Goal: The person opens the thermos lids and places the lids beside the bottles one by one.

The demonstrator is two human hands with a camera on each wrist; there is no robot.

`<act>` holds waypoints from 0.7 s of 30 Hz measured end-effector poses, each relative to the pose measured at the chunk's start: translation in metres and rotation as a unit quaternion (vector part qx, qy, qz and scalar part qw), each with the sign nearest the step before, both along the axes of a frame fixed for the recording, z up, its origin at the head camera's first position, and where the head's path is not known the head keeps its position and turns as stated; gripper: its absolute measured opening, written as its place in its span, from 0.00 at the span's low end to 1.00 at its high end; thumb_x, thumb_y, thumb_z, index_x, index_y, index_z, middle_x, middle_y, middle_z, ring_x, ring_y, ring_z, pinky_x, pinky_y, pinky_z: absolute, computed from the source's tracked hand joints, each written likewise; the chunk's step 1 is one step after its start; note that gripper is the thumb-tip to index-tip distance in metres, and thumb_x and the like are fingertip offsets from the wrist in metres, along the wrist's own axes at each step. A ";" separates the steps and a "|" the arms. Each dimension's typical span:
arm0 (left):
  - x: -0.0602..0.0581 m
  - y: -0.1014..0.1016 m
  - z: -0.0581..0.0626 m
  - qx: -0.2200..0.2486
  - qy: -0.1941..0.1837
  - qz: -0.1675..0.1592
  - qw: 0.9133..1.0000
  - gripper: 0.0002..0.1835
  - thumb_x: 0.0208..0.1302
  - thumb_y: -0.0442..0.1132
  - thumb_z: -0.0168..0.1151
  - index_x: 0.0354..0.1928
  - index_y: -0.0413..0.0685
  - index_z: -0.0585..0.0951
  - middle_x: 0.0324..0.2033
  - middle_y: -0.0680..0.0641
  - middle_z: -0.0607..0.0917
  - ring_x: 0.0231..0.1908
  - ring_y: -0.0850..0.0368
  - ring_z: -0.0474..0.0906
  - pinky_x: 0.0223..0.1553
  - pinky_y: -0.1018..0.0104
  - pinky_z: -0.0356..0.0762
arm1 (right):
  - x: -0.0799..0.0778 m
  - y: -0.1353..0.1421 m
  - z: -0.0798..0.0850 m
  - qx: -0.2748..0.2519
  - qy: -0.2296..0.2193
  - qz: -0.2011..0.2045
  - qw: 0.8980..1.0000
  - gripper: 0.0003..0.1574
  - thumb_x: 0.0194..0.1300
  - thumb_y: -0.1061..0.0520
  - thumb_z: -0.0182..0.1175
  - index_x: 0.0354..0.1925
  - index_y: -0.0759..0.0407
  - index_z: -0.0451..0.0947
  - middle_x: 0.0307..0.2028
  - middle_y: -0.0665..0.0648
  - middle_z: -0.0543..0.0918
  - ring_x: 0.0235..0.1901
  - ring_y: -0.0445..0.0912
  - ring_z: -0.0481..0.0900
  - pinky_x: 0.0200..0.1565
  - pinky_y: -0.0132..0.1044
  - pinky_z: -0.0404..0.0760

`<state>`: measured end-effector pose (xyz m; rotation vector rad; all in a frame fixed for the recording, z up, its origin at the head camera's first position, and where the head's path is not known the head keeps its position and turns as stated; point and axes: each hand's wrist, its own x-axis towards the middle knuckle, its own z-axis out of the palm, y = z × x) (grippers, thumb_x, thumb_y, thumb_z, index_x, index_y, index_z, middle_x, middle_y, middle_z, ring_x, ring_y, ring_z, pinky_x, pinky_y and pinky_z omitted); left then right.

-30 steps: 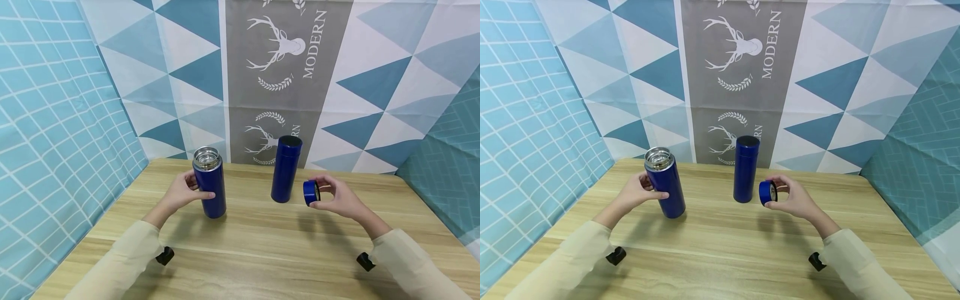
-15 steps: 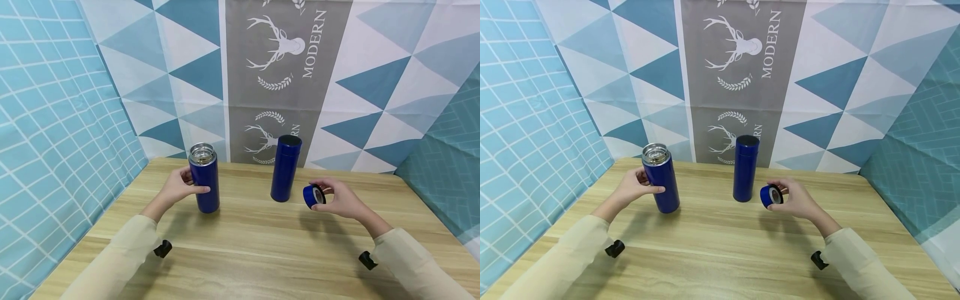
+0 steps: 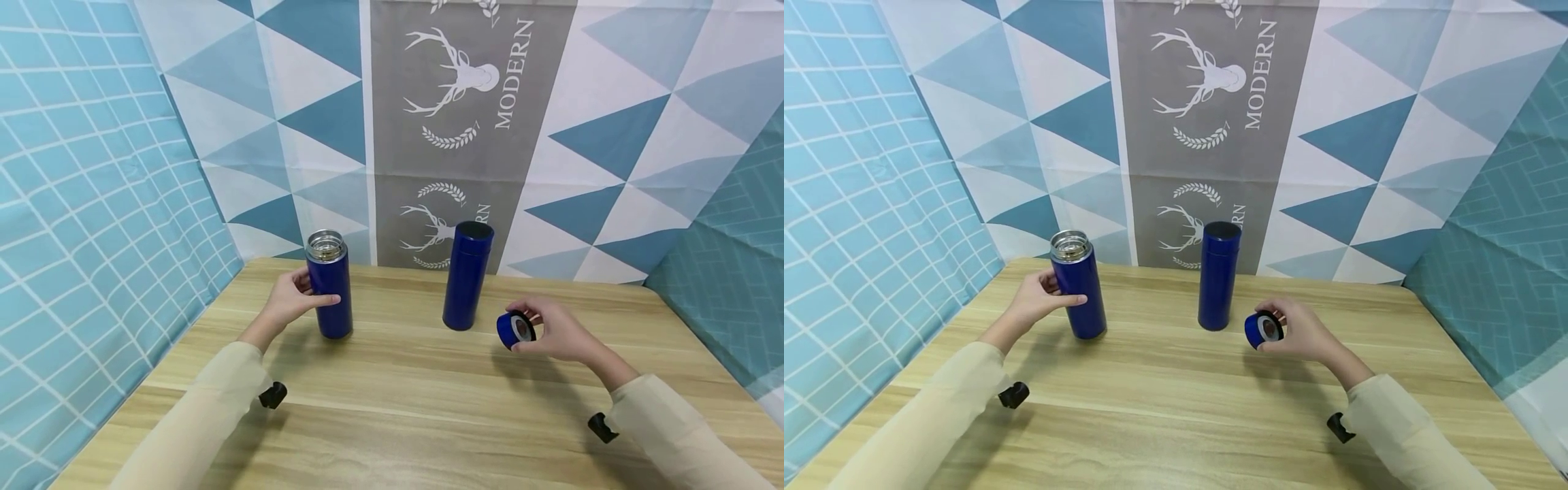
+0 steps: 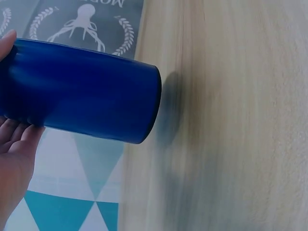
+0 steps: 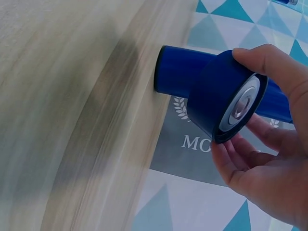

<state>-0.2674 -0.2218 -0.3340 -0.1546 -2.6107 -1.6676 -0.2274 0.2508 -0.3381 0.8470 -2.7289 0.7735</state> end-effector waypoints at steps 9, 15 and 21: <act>-0.003 0.000 -0.006 0.013 -0.022 0.013 1.000 0.50 0.51 0.47 0.74 0.71 0.38 0.58 0.68 0.35 0.68 0.67 0.40 0.67 0.68 0.51 0.68 | 0.002 0.006 -0.009 0.046 -0.007 0.004 0.999 0.36 0.43 0.53 0.76 0.49 0.66 0.77 0.41 0.57 0.83 0.38 0.46 0.78 0.35 0.38 0.82; -0.006 -0.002 -0.009 0.014 -0.023 0.015 1.000 0.51 0.51 0.48 0.74 0.72 0.38 0.57 0.68 0.35 0.67 0.68 0.40 0.66 0.69 0.51 0.67 | 0.002 0.008 -0.014 0.069 0.005 -0.001 0.998 0.37 0.41 0.53 0.77 0.49 0.66 0.77 0.41 0.58 0.83 0.40 0.49 0.78 0.35 0.38 0.81; -0.008 -0.004 -0.014 0.014 -0.019 0.016 1.000 0.50 0.50 0.48 0.74 0.71 0.39 0.59 0.67 0.35 0.69 0.67 0.41 0.67 0.68 0.51 0.68 | 0.002 0.011 -0.019 0.088 0.010 -0.001 0.996 0.38 0.40 0.53 0.78 0.49 0.66 0.77 0.43 0.60 0.82 0.41 0.51 0.79 0.37 0.38 0.80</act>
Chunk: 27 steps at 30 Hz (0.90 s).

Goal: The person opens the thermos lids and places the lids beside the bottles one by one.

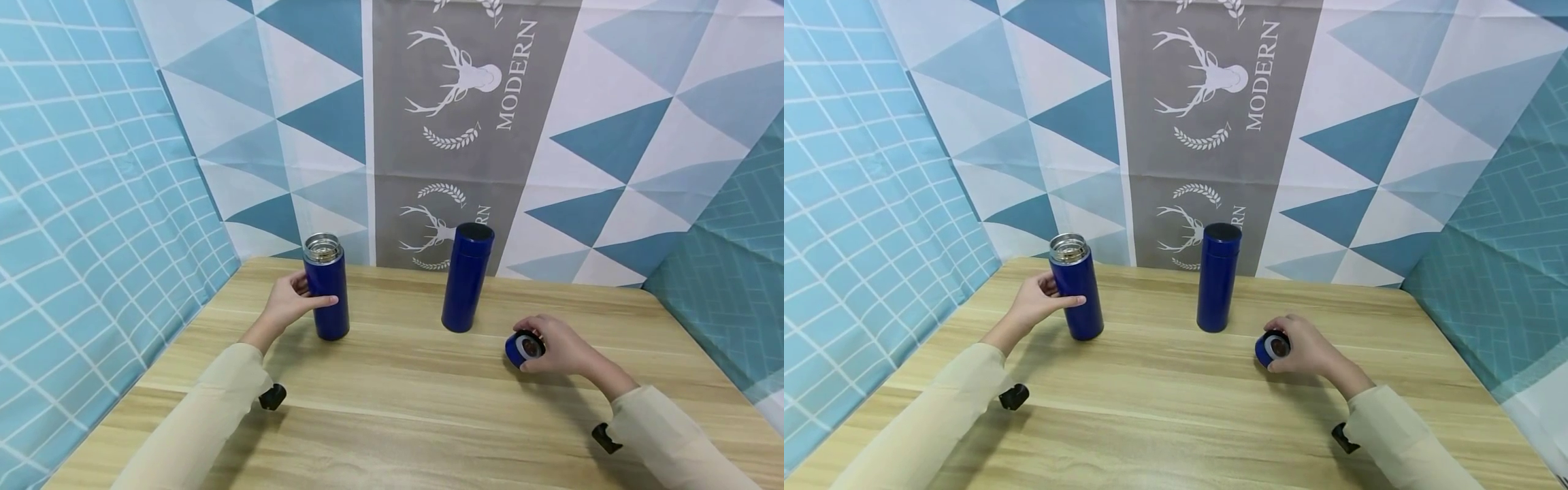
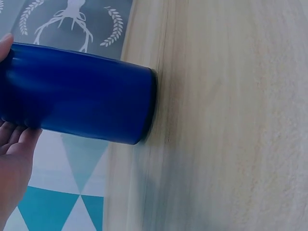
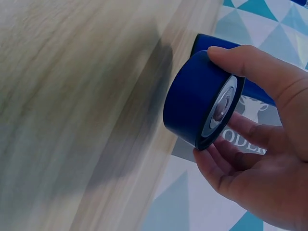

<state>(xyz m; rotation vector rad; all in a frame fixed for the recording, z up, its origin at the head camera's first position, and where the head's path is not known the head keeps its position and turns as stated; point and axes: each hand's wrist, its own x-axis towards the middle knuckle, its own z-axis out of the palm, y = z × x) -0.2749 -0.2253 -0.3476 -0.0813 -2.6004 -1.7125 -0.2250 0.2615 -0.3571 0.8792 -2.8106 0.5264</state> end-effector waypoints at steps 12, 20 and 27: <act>-0.002 0.000 -0.005 0.011 0.002 -0.001 1.000 0.48 0.54 0.48 0.72 0.71 0.38 0.58 0.67 0.34 0.68 0.67 0.40 0.67 0.69 0.50 0.67 | -0.002 0.004 -0.008 0.018 -0.040 -0.007 0.999 0.39 0.40 0.52 0.78 0.50 0.65 0.76 0.44 0.61 0.82 0.43 0.54 0.79 0.40 0.42 0.80; 0.000 -0.002 -0.005 0.010 0.009 -0.007 1.000 0.50 0.53 0.47 0.73 0.73 0.39 0.55 0.70 0.35 0.64 0.70 0.41 0.63 0.71 0.51 0.64 | -0.002 0.006 -0.009 0.023 -0.047 -0.013 0.999 0.40 0.41 0.52 0.78 0.51 0.67 0.76 0.45 0.63 0.81 0.43 0.55 0.79 0.39 0.40 0.80; 0.009 -0.005 -0.010 0.012 0.017 -0.006 1.000 0.49 0.52 0.46 0.74 0.72 0.39 0.58 0.68 0.35 0.67 0.69 0.41 0.63 0.72 0.51 0.61 | -0.002 0.006 -0.011 0.025 -0.047 -0.013 0.999 0.39 0.42 0.52 0.77 0.51 0.67 0.76 0.45 0.63 0.81 0.43 0.54 0.79 0.40 0.42 0.80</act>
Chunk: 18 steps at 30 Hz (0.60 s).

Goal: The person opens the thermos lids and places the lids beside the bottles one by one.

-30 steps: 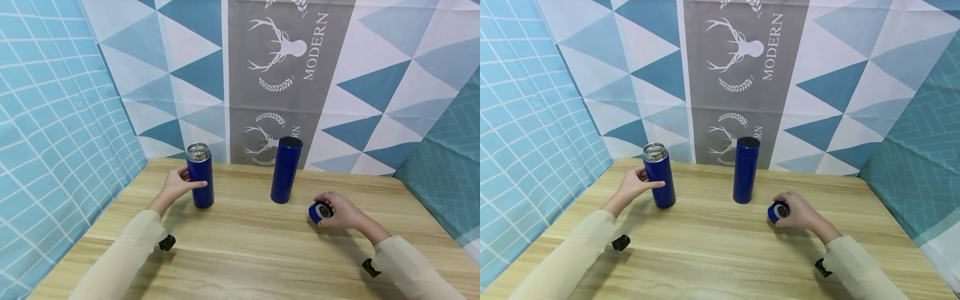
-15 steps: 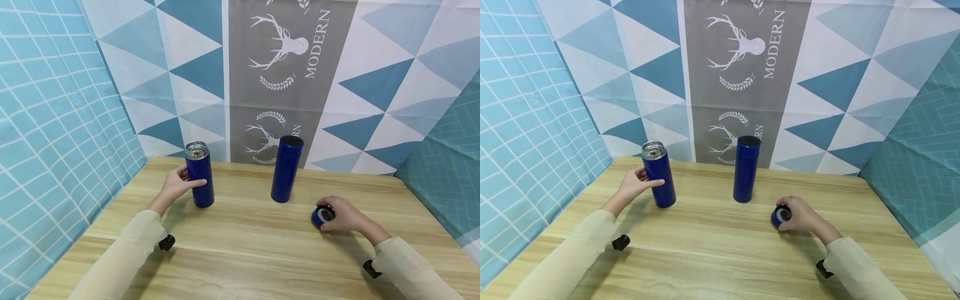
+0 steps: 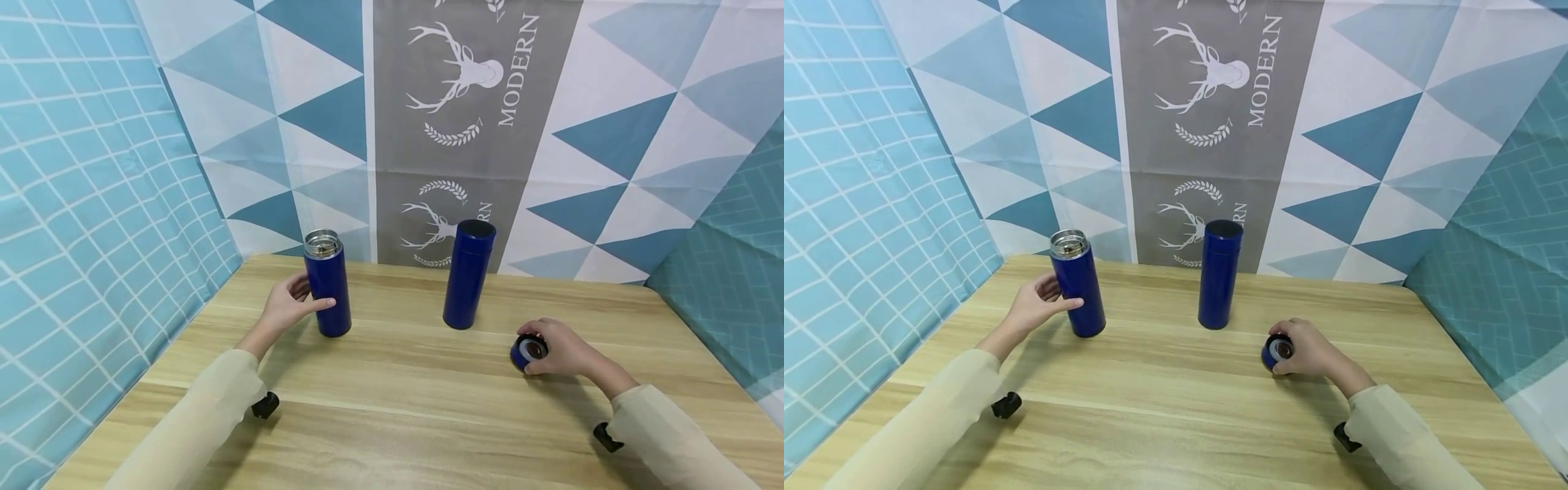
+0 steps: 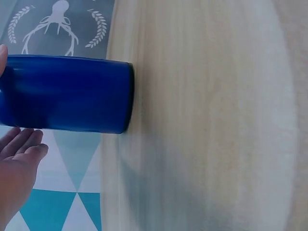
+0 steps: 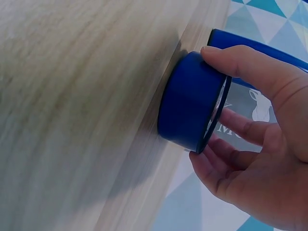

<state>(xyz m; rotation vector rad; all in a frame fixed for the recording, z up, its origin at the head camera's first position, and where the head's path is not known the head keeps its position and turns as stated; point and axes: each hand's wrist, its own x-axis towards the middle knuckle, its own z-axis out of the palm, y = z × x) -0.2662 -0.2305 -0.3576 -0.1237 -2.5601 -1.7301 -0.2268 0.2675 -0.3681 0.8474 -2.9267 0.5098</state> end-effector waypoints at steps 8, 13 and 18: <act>0.009 0.002 -0.004 -0.009 -0.003 0.010 1.000 0.47 0.53 0.47 0.73 0.71 0.38 0.59 0.68 0.34 0.67 0.69 0.41 0.64 0.72 0.51 0.62 | 0.001 0.000 -0.002 -0.008 -0.018 -0.005 1.000 0.39 0.44 0.52 0.77 0.52 0.66 0.75 0.45 0.64 0.81 0.42 0.52 0.79 0.37 0.39 0.79; 0.014 0.005 -0.002 -0.023 -0.001 0.011 1.000 0.46 0.55 0.48 0.71 0.70 0.36 0.60 0.68 0.33 0.67 0.69 0.40 0.63 0.72 0.51 0.61 | 0.000 -0.001 0.000 -0.008 -0.015 -0.001 1.000 0.38 0.44 0.52 0.76 0.52 0.67 0.75 0.45 0.64 0.81 0.41 0.52 0.79 0.37 0.40 0.79; 0.023 0.010 -0.002 -0.048 0.018 0.002 0.999 0.45 0.55 0.47 0.71 0.69 0.36 0.60 0.68 0.33 0.66 0.70 0.39 0.61 0.73 0.48 0.58 | 0.001 0.000 0.000 -0.007 -0.015 0.003 1.000 0.38 0.45 0.53 0.76 0.52 0.67 0.75 0.45 0.65 0.81 0.41 0.52 0.79 0.37 0.40 0.79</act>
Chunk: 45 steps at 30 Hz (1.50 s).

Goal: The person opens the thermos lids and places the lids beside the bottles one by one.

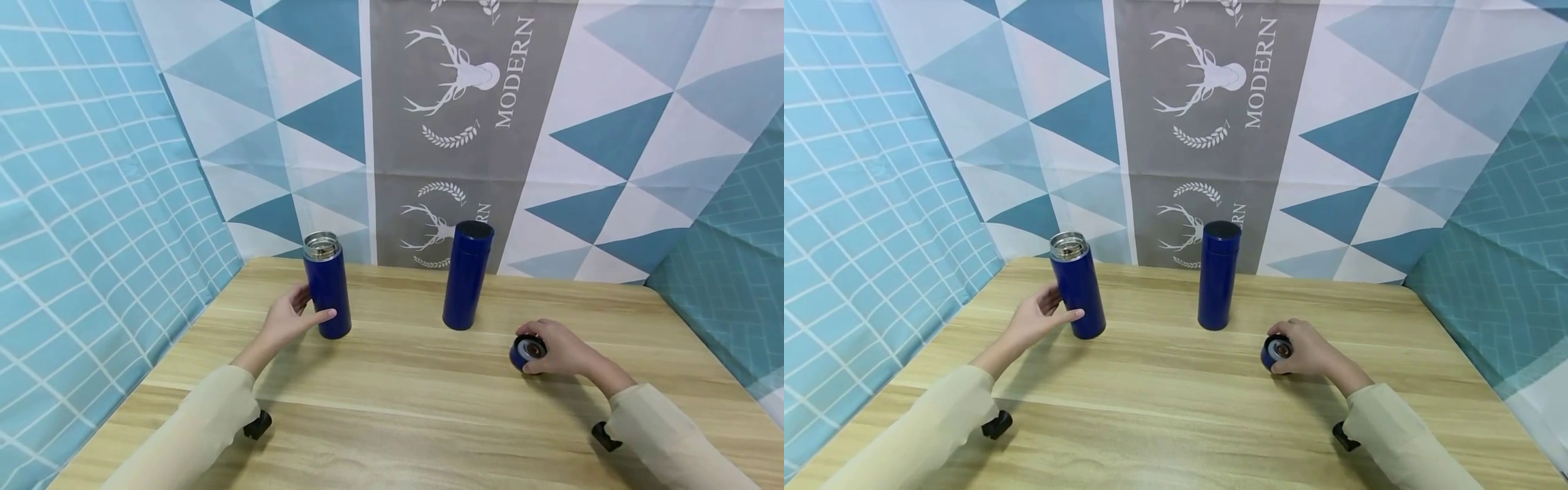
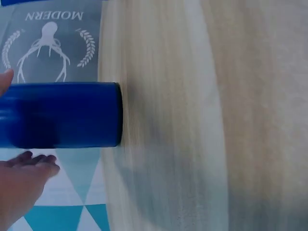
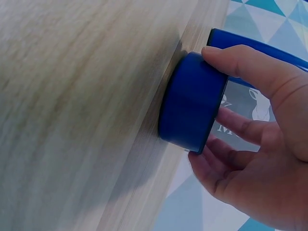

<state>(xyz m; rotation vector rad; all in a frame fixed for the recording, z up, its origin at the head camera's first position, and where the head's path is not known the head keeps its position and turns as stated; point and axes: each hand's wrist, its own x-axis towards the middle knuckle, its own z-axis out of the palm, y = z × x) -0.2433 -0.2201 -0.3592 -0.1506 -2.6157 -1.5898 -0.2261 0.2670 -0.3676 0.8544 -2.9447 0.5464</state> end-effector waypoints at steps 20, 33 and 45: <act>0.036 0.004 0.004 -0.143 -0.031 0.048 0.988 0.35 0.57 0.53 0.67 0.57 0.32 0.74 0.55 0.32 0.80 0.56 0.38 0.78 0.56 0.50 0.79 | 0.001 0.000 0.001 -0.003 -0.020 0.001 1.000 0.37 0.47 0.52 0.75 0.53 0.67 0.74 0.47 0.64 0.80 0.43 0.52 0.78 0.38 0.40 0.79; 0.048 0.028 0.010 -0.159 -0.034 0.007 0.987 0.28 0.54 0.52 0.70 0.49 0.36 0.80 0.44 0.39 0.87 0.44 0.48 0.84 0.45 0.57 0.83 | 0.000 0.001 0.000 -0.006 -0.019 0.002 1.000 0.37 0.47 0.52 0.75 0.53 0.66 0.74 0.47 0.64 0.80 0.43 0.53 0.78 0.39 0.40 0.79; 0.042 0.061 0.007 -0.129 -0.017 -0.002 0.992 0.30 0.55 0.50 0.70 0.55 0.38 0.76 0.51 0.38 0.84 0.51 0.45 0.81 0.54 0.53 0.80 | 0.000 0.001 0.001 -0.003 -0.016 0.005 1.000 0.38 0.46 0.52 0.75 0.53 0.67 0.74 0.47 0.64 0.80 0.44 0.54 0.79 0.40 0.42 0.80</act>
